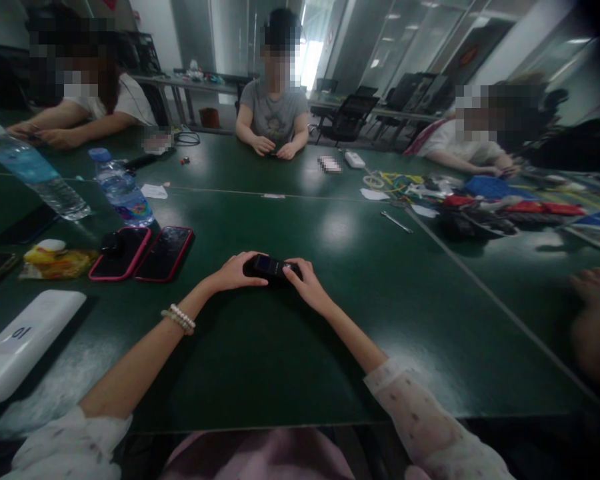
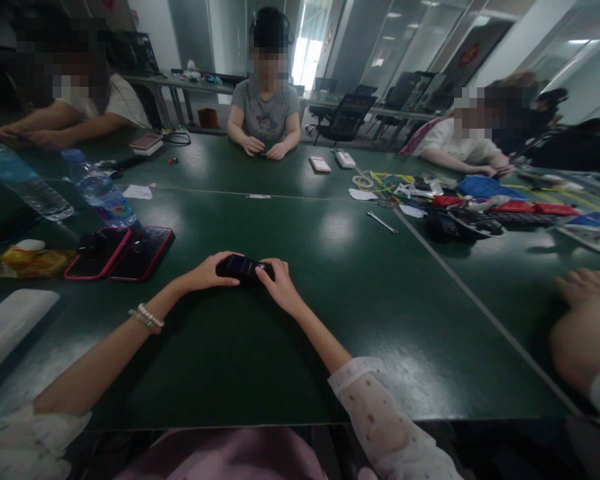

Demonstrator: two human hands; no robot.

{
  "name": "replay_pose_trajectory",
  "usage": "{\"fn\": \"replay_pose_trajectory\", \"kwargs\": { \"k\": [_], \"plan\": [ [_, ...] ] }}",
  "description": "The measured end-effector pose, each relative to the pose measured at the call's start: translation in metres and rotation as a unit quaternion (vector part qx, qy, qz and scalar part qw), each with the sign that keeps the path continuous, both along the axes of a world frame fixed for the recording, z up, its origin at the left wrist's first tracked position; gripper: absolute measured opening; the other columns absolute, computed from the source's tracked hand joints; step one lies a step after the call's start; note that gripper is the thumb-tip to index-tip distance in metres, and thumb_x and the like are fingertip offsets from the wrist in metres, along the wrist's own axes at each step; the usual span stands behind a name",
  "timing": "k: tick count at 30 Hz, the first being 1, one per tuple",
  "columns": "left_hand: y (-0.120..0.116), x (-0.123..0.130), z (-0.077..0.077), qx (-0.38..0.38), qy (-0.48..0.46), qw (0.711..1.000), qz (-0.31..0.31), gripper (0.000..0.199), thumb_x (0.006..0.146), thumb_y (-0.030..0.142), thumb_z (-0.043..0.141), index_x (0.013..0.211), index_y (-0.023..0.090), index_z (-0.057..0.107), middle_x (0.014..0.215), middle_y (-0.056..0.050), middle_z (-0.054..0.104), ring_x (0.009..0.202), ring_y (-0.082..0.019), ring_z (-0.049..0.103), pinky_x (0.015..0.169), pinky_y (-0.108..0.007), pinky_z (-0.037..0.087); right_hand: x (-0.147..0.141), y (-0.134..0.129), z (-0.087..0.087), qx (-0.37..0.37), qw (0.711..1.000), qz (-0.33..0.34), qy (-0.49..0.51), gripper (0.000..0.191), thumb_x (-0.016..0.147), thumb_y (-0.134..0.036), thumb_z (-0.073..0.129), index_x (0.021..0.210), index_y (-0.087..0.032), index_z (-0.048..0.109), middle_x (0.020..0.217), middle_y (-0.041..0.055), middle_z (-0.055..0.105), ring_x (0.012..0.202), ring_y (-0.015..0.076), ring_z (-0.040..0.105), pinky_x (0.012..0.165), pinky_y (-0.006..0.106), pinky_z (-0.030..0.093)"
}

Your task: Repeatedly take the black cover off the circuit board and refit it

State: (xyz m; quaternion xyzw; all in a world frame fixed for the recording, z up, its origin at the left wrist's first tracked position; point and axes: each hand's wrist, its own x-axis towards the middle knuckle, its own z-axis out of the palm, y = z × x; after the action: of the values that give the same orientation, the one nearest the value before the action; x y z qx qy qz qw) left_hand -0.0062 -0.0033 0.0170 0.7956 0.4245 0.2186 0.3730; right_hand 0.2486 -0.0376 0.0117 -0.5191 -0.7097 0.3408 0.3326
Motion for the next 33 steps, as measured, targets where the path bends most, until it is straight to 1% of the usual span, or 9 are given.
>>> {"fn": "replay_pose_trajectory", "kwargs": {
  "k": [3, 5, 8, 13, 18, 24, 27, 30, 33],
  "plan": [
    [-0.001, 0.0, 0.002, 0.016, 0.009, 1.0, 0.004, 0.073, 0.075, 0.057, 0.078, 0.138, 0.03, 0.053, 0.133, -0.009, 0.059, 0.121, -0.033, 0.056, 0.104, -0.052, 0.043, 0.001, -0.001, -0.001, 0.01, 1.0, 0.005, 0.0, 0.04, 0.095, -0.055, 0.05, 0.121, -0.025, 0.056, 0.122, 0.0102, 0.057, 0.12, 0.0279, 0.049, 0.107, 0.052, 0.042],
    [-0.001, 0.001, 0.001, 0.025, 0.008, 1.0, 0.004, 0.071, 0.076, 0.055, 0.078, 0.137, 0.029, 0.053, 0.131, -0.009, 0.06, 0.12, -0.032, 0.057, 0.104, -0.052, 0.043, 0.001, -0.003, -0.002, 0.025, 1.0, 0.017, -0.004, 0.048, 0.089, -0.055, 0.062, 0.125, -0.026, 0.053, 0.126, 0.0105, 0.055, 0.12, 0.0284, 0.05, 0.106, 0.052, 0.043],
    [0.0, 0.0, 0.0, 0.032, -0.003, 0.999, -0.002, 0.07, 0.077, 0.051, 0.078, 0.138, 0.028, 0.053, 0.13, -0.009, 0.061, 0.119, -0.032, 0.057, 0.103, -0.051, 0.044, 0.002, -0.004, -0.002, 0.061, 0.997, 0.037, -0.022, 0.061, 0.078, -0.046, 0.077, 0.129, -0.026, 0.05, 0.128, 0.0105, 0.053, 0.121, 0.0292, 0.049, 0.107, 0.052, 0.044],
    [0.001, 0.0, -0.003, 0.033, -0.004, 0.999, -0.002, 0.068, 0.078, 0.049, 0.078, 0.138, 0.028, 0.052, 0.129, -0.009, 0.061, 0.119, -0.031, 0.058, 0.102, -0.051, 0.044, 0.001, -0.006, -0.001, 0.085, 0.995, 0.044, -0.035, 0.057, 0.081, -0.035, 0.075, 0.13, -0.026, 0.048, 0.128, 0.0102, 0.053, 0.123, 0.0293, 0.048, 0.106, 0.054, 0.044],
    [0.001, 0.0, -0.003, 0.029, 0.006, 1.0, -0.001, 0.068, 0.079, 0.051, 0.077, 0.138, 0.029, 0.052, 0.132, -0.009, 0.06, 0.119, -0.031, 0.057, 0.102, -0.051, 0.044, 0.002, -0.007, 0.0, 0.084, 0.995, 0.032, -0.032, 0.057, 0.082, -0.035, 0.074, 0.132, -0.025, 0.047, 0.129, 0.0112, 0.052, 0.123, 0.0293, 0.05, 0.106, 0.055, 0.044],
    [0.001, 0.0, -0.004, 0.03, -0.002, 1.0, -0.007, 0.069, 0.079, 0.05, 0.077, 0.14, 0.029, 0.05, 0.133, -0.009, 0.059, 0.12, -0.031, 0.057, 0.102, -0.052, 0.044, 0.003, -0.005, -0.004, 0.099, 0.993, 0.043, -0.046, 0.048, 0.083, -0.038, 0.073, 0.124, -0.024, 0.054, 0.121, 0.0114, 0.057, 0.118, 0.0303, 0.052, 0.102, 0.055, 0.048],
    [0.003, 0.001, -0.007, 0.03, -0.003, 0.999, 0.013, 0.074, 0.076, 0.049, 0.08, 0.139, 0.026, 0.05, 0.131, -0.011, 0.06, 0.118, -0.032, 0.058, 0.101, -0.053, 0.044, 0.002, -0.004, -0.002, 0.118, 0.993, 0.012, -0.021, 0.046, 0.084, -0.042, 0.071, 0.123, -0.024, 0.054, 0.12, 0.0115, 0.057, 0.115, 0.0295, 0.055, 0.101, 0.053, 0.048],
    [0.004, 0.001, -0.009, 0.035, -0.001, 0.999, 0.012, 0.072, 0.076, 0.047, 0.08, 0.138, 0.025, 0.051, 0.131, -0.011, 0.06, 0.118, -0.032, 0.058, 0.102, -0.052, 0.044, 0.006, -0.001, 0.004, 0.145, 0.987, -0.063, 0.029, 0.046, 0.087, -0.048, 0.066, 0.124, -0.023, 0.052, 0.119, 0.0112, 0.058, 0.111, 0.0274, 0.058, 0.1, 0.048, 0.049],
    [0.004, 0.0, -0.007, 0.044, 0.001, 0.999, -0.011, 0.068, 0.081, 0.046, 0.076, 0.141, 0.03, 0.049, 0.134, -0.009, 0.059, 0.121, -0.031, 0.057, 0.104, -0.051, 0.042, 0.019, 0.007, 0.007, 0.187, 0.971, -0.144, 0.043, 0.049, 0.088, -0.05, 0.064, 0.125, -0.021, 0.051, 0.118, 0.012, 0.058, 0.111, 0.0273, 0.057, 0.1, 0.046, 0.047]
  ]
}}
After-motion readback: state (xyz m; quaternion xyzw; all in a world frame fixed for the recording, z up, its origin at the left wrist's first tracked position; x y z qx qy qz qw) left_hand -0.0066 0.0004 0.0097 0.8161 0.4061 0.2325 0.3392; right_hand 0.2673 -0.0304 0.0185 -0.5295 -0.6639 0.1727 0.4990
